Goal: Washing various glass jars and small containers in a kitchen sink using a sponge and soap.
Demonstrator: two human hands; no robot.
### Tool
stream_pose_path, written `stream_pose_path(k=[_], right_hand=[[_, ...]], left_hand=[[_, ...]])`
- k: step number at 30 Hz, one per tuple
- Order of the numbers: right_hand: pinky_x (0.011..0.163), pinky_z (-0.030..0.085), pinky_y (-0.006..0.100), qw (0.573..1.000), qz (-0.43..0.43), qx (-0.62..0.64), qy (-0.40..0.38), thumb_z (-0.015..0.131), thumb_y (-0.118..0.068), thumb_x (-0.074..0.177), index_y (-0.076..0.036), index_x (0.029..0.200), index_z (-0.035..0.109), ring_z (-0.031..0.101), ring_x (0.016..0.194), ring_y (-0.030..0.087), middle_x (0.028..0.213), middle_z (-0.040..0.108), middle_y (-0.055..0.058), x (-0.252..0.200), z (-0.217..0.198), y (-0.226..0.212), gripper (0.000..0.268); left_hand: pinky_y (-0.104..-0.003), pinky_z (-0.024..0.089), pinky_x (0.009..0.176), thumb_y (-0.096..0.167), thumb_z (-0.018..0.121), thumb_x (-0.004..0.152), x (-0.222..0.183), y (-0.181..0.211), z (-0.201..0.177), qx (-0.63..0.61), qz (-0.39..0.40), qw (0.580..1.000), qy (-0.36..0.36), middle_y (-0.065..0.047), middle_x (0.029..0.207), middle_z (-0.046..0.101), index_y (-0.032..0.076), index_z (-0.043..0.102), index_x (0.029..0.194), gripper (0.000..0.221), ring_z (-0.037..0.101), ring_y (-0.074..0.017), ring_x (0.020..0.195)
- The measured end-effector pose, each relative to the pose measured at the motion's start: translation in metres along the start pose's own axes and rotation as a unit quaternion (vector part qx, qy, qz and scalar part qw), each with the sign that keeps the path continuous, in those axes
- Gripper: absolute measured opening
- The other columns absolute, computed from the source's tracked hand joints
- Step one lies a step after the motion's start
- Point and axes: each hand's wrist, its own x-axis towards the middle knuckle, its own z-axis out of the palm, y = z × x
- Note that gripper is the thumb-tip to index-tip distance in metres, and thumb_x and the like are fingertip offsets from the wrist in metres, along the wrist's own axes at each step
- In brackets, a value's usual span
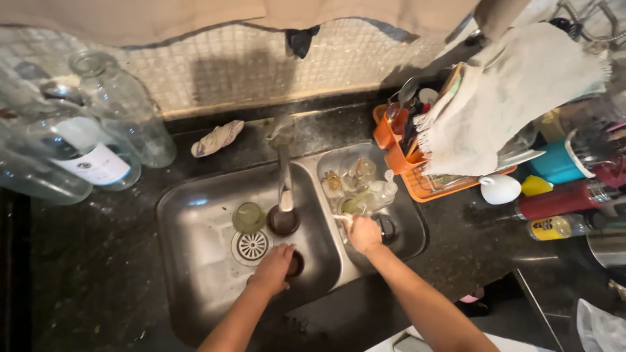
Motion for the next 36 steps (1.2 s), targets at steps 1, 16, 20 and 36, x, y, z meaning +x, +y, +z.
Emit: stream_pose_path(k=[1, 16, 20, 36], right_hand=[[0.069, 0.058, 0.052, 1.0, 0.002, 0.001, 0.001, 0.056, -0.045, 0.099, -0.002, 0.092, 0.068, 0.071, 0.073, 0.045, 0.083, 0.073, 0.021, 0.003, 0.006, 0.004, 0.045], [0.07, 0.056, 0.051, 0.999, -0.013, 0.036, -0.013, 0.051, -0.047, 0.1, -0.008, 0.101, 0.07, 0.07, 0.075, 0.043, 0.084, 0.073, 0.02, -0.002, 0.006, 0.005, 0.044], [0.075, 0.055, 0.052, 0.999, -0.03, 0.029, -0.008, 0.048, -0.054, 0.1, -0.002, 0.107, 0.059, 0.069, 0.082, 0.046, 0.09, 0.072, 0.023, -0.01, 0.009, 0.007, 0.054], [0.073, 0.055, 0.051, 0.993, 0.086, 0.08, 0.03, 0.054, -0.061, 0.095, 0.001, 0.082, 0.074, 0.069, 0.078, 0.046, 0.081, 0.072, 0.025, -0.018, -0.014, -0.006, 0.066]], left_hand=[[-0.043, 0.046, 0.107, 0.016, 0.103, 0.05, 0.002, 0.005, -0.004, 0.001, 0.002, 1.0, 0.0, -0.014, 0.139, 0.048, 0.005, 0.037, 0.149, 0.119, 0.053, -0.0366, 0.123], [-0.04, 0.048, 0.104, 0.016, 0.094, 0.057, -0.004, 0.017, -0.025, -0.082, -0.064, 0.995, 0.007, -0.005, 0.145, 0.044, 0.015, 0.05, 0.141, 0.094, 0.052, -0.0312, 0.127], [-0.039, 0.049, 0.102, 0.017, 0.093, 0.056, -0.018, 0.021, -0.039, -0.107, -0.051, 0.992, 0.052, -0.005, 0.139, 0.05, 0.014, 0.052, 0.141, 0.095, 0.054, -0.0314, 0.124], [-0.045, 0.053, 0.095, 0.0, 0.085, 0.057, 0.005, 0.013, -0.003, 0.056, 0.035, 0.997, 0.031, -0.015, 0.129, 0.049, 0.009, 0.052, 0.118, 0.07, 0.053, -0.0364, 0.116]])
